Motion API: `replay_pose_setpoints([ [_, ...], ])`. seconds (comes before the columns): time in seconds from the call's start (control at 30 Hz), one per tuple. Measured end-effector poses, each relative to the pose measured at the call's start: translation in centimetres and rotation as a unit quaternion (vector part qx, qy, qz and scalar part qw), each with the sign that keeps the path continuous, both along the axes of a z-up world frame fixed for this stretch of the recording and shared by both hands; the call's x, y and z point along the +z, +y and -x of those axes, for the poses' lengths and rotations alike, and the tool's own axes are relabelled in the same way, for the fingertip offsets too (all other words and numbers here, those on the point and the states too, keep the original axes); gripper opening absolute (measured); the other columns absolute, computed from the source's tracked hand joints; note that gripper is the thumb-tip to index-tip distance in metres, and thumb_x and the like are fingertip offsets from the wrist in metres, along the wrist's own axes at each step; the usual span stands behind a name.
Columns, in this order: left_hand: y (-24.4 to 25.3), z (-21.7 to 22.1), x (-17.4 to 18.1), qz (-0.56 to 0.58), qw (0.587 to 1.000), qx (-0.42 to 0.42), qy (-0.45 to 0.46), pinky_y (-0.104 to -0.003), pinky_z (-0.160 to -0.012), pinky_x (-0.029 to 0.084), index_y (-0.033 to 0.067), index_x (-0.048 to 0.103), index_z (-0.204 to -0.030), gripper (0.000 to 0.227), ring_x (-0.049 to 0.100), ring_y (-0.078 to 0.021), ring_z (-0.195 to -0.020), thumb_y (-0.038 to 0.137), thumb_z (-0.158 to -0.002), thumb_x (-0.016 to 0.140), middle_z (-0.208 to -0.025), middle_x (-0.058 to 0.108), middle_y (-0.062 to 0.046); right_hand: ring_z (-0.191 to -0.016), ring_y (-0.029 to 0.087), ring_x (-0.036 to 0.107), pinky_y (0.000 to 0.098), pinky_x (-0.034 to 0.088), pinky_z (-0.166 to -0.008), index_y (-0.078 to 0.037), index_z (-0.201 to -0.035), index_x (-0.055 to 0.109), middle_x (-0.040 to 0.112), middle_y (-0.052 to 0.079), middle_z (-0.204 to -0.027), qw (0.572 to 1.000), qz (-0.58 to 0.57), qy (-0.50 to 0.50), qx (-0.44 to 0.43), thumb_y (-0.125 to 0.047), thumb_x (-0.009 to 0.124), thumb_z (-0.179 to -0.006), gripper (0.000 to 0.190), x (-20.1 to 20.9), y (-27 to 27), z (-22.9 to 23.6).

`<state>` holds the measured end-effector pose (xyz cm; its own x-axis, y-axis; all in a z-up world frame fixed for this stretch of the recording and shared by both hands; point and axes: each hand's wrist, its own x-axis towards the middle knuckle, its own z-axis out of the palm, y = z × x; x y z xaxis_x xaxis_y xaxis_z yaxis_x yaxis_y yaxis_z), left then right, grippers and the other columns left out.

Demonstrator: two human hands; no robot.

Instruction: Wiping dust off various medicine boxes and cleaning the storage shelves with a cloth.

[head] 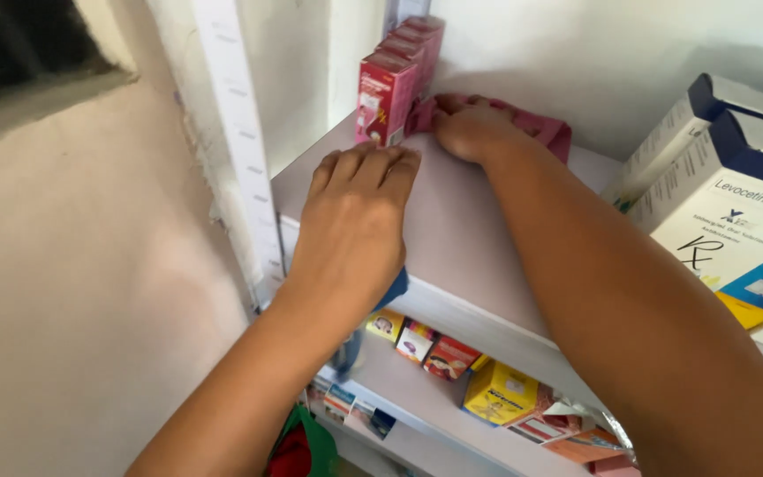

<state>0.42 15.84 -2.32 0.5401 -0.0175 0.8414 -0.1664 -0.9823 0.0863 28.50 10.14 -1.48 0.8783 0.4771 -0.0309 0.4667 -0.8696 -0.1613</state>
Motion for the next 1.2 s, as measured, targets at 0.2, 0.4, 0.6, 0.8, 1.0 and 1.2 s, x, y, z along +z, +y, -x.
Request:
replay_pose_setpoints([
  [0.2, 0.1, 2.0, -0.9, 0.013, 0.998, 0.023, -0.058, -0.052, -0.115, 0.039, -0.0013, 0.068, -0.126, 0.048, 0.058, -0.0349, -0.126, -0.007, -0.079, 0.056, -0.126, 0.067, -0.015, -0.154, 0.044, 0.011, 0.0771, 0.008, -0.116, -0.041, -0.159, 0.024, 0.011, 0.009, -0.170, 1.000, -0.013, -0.010, -0.005, -0.051, 0.027, -0.099, 0.061, 1.8, -1.5, 5.8],
  [0.4, 1.8, 5.7, -3.0, 0.027, 0.999, 0.023, -0.015, -0.048, -0.114, 0.042, -0.0007, 0.066, -0.131, 0.050, 0.055, -0.0352, -0.131, -0.008, -0.084, 0.055, -0.134, 0.065, -0.013, -0.150, 0.046, 0.023, 0.0682, 0.020, -0.116, -0.024, -0.155, 0.038, 0.028, 0.015, -0.165, 0.993, -0.045, -0.063, 0.088, -0.043, 0.035, -0.102, 0.057, -0.5, -5.6, 12.3],
  [0.6, 2.6, 8.2, -1.8, 0.138, 0.985, 0.075, -0.068, -0.046, -0.114, 0.041, 0.0067, 0.067, -0.139, 0.070, 0.043, -0.0397, -0.135, -0.021, -0.077, 0.050, -0.154, 0.042, -0.017, -0.134, 0.044, 0.046, 0.0470, 0.034, -0.110, -0.005, -0.146, 0.053, 0.048, 0.027, -0.148, 0.884, -0.187, -0.129, 0.408, -0.013, 0.053, -0.092, 0.055, -0.8, -5.2, 19.3],
  [0.8, 5.1, 6.6, -2.2, 0.138, 0.986, 0.004, -0.091, -0.042, -0.125, 0.042, 0.0137, 0.063, -0.145, 0.071, 0.040, -0.0415, -0.153, -0.022, -0.085, 0.048, -0.167, 0.030, -0.019, -0.110, 0.040, 0.067, 0.0448, 0.051, -0.093, 0.000, -0.128, 0.062, 0.068, 0.025, -0.119, 0.894, -0.242, -0.065, 0.370, -0.013, 0.054, -0.096, 0.036, 1.7, 2.5, 20.8],
  [1.0, 5.3, 7.9, -2.0, 0.178, 0.980, -0.039, -0.076, -0.041, -0.127, 0.040, 0.0147, 0.048, -0.159, 0.089, 0.039, -0.0377, -0.158, -0.025, -0.080, 0.039, -0.170, 0.033, -0.014, -0.094, 0.038, 0.073, 0.0448, 0.056, -0.077, -0.002, -0.114, 0.069, 0.073, 0.021, -0.098, 0.882, -0.307, -0.010, 0.358, -0.009, 0.056, -0.095, 0.024, -1.2, 5.3, 19.2],
  [1.2, 5.3, 8.1, -2.3, 0.193, 0.976, -0.061, -0.082, -0.039, -0.131, 0.038, 0.0138, 0.042, -0.162, 0.093, 0.038, -0.0344, -0.161, -0.025, -0.078, 0.036, -0.172, 0.035, -0.011, -0.099, 0.034, 0.074, 0.0402, 0.057, -0.084, -0.004, -0.122, 0.067, 0.075, 0.020, -0.106, 0.841, -0.370, -0.068, 0.388, 0.004, 0.057, -0.081, 0.043, -0.3, 1.1, 21.7],
])
